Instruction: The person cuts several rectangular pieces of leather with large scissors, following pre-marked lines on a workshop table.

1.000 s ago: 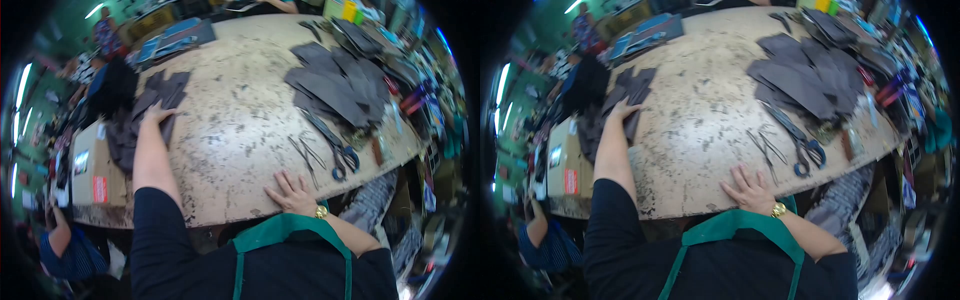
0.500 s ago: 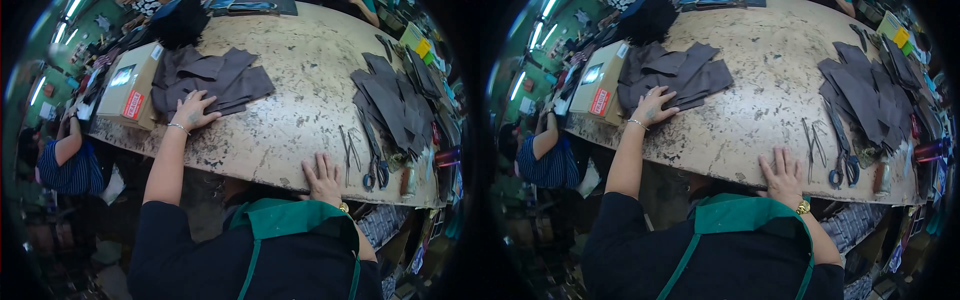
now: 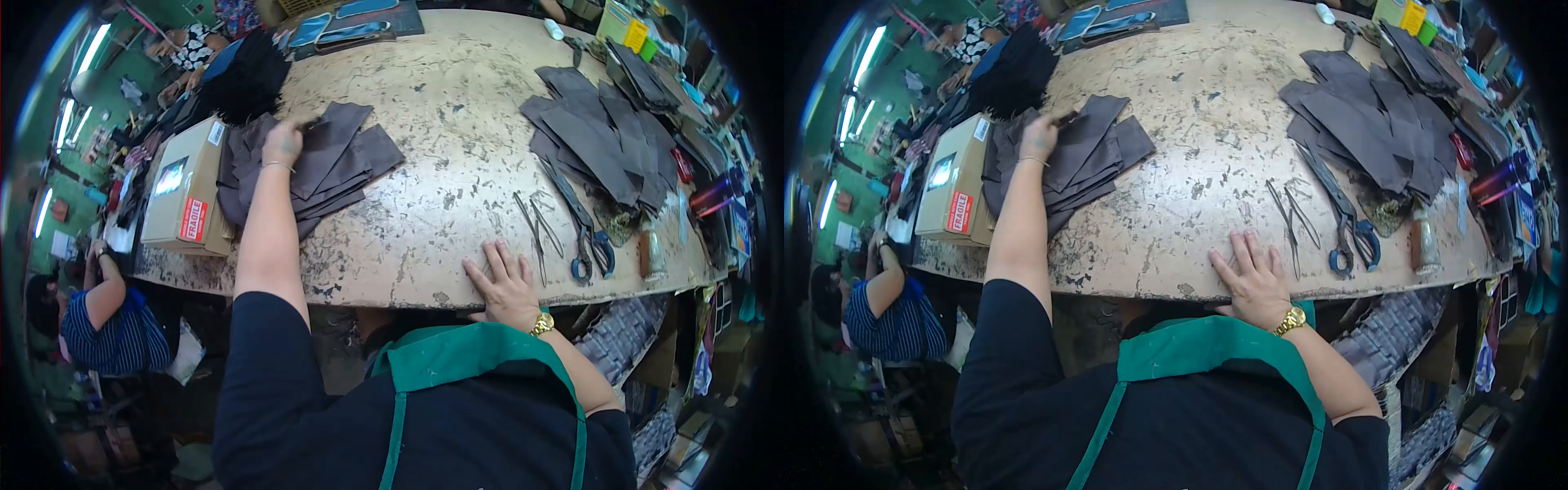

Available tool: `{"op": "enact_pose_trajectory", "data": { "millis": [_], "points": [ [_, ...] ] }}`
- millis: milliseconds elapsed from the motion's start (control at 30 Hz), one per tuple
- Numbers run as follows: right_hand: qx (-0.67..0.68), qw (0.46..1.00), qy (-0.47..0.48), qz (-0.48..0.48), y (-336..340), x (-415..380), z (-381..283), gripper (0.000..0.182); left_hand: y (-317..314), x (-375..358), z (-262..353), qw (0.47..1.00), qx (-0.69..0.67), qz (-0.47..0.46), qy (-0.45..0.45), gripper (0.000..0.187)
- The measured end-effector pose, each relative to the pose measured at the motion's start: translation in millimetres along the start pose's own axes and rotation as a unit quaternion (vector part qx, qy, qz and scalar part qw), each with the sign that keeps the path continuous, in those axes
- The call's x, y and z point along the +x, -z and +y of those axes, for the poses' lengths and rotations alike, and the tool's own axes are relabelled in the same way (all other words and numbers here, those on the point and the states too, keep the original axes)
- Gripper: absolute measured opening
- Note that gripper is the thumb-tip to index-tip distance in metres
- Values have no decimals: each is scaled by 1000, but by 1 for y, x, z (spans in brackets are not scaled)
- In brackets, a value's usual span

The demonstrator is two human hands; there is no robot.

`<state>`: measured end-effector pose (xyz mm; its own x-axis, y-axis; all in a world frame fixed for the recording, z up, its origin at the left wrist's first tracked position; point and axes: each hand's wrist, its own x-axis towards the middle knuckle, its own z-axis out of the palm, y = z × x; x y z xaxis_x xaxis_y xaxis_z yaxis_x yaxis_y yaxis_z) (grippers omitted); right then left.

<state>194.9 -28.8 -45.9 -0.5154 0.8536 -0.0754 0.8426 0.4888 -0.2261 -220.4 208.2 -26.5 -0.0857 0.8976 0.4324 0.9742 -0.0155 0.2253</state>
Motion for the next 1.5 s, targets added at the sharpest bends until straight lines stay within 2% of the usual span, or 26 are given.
{"op": "enact_pose_trajectory", "data": {
  "millis": [33, 67, 100, 167, 233, 300, 333, 400, 533, 567, 633, 667, 733, 767, 833, 933, 1000, 1033, 1100, 1133, 1233, 1300, 1367, 1400, 1433, 1500],
  "points": [
    [5, 1000, 7, 3, -1, 0, 0, 92, 9, 10, -3, 993, -53, 77, -68, 16],
    [-18, 1000, 11, 5, -4, 0, 1, 91, 29, 9, 21, 974, -118, 182, -62, 15],
    [-17, 1000, 19, 1, -4, -2, 1, 91, 53, 13, 34, 972, -121, 195, -46, 18],
    [10, 999, 14, 33, -2, 0, 0, 88, 85, 9, 57, 902, -416, 114, -2, 22],
    [22, 999, 22, 43, 2, -1, 4, 85, 120, -10, 90, 856, -513, -48, 47, 21],
    [227, 972, 27, 62, 9, -3, 18, 83, 144, -30, 118, 862, -497, -103, 11, 20],
    [223, 972, 18, 67, 17, 1, 23, 83, 147, -38, 132, 863, -476, -166, -23, 19],
    [467, 854, 29, 227, 35, 17, 25, 81, 147, -56, 162, 885, -414, -193, -94, 19],
    [546, 796, 11, 259, 95, 42, -2, 77, 144, -91, 232, 895, -267, -254, -249, 19],
    [558, 792, 5, 248, 93, 51, 3, 58, 129, -95, 236, 876, -302, -268, -263, 24],
    [693, 691, -20, 205, 81, 56, 18, 34, 101, -100, 233, 822, -378, -320, -281, 33],
    [690, 692, -25, 209, 67, 56, 29, 34, 97, -100, 224, 844, -289, -355, -280, 41],
    [686, 672, -102, 258, 41, 52, 54, 21, 83, -117, 197, 770, -383, -493, -136, 39],
    [654, 692, -147, 268, 37, 45, 55, 18, 75, -134, 185, 706, -472, -525, -52, 37],
    [647, 689, -166, 279, 26, 36, 59, 15, 71, -156, 163, 663, -504, -553, 13, 33],
    [630, 703, -204, 258, 19, 35, 64, 14, 61, -176, 139, 667, -530, -521, 52, 38],
    [665, 679, -178, 256, 19, 32, 64, 13, 87, -179, 159, 603, -620, -435, 251, 48],
    [698, 651, -153, 256, 20, 31, 63, 12, 87, -185, 165, 605, -621, -431, 251, 48],
    [719, 632, -110, 266, 27, 23, 58, 10, 82, -199, 179, 764, -502, -400, 65, 54],
    [724, 638, -62, 254, 35, 15, 55, 9, 66, -211, 183, 851, -394, -339, -74, 43],
    [705, 675, 94, 195, 56, -11, 64, 11, 44, -221, 204, 911, -254, -274, -175, 28],
    [662, 709, 124, 208, 72, -26, 65, 12, 46, -221, 209, 885, -340, -283, -147, 23],
    [668, 691, 131, 245, 84, -36, 67, 13, 57, -223, 198, 741, -462, -487, -10, 22],
    [692, 670, 117, 243, 85, -39, 71, 13, 58, -228, 189, 659, -563, -499, -16, 20],
    [691, 670, 116, 245, 85, -40, 71, 13, 62, -231, 193, 658, -563, -500, -18, 20],
    [751, 608, 159, 203, 83, -40, 69, 13, 76, -235, 203, 629, -703, -330, -12, 33]
  ]
}}
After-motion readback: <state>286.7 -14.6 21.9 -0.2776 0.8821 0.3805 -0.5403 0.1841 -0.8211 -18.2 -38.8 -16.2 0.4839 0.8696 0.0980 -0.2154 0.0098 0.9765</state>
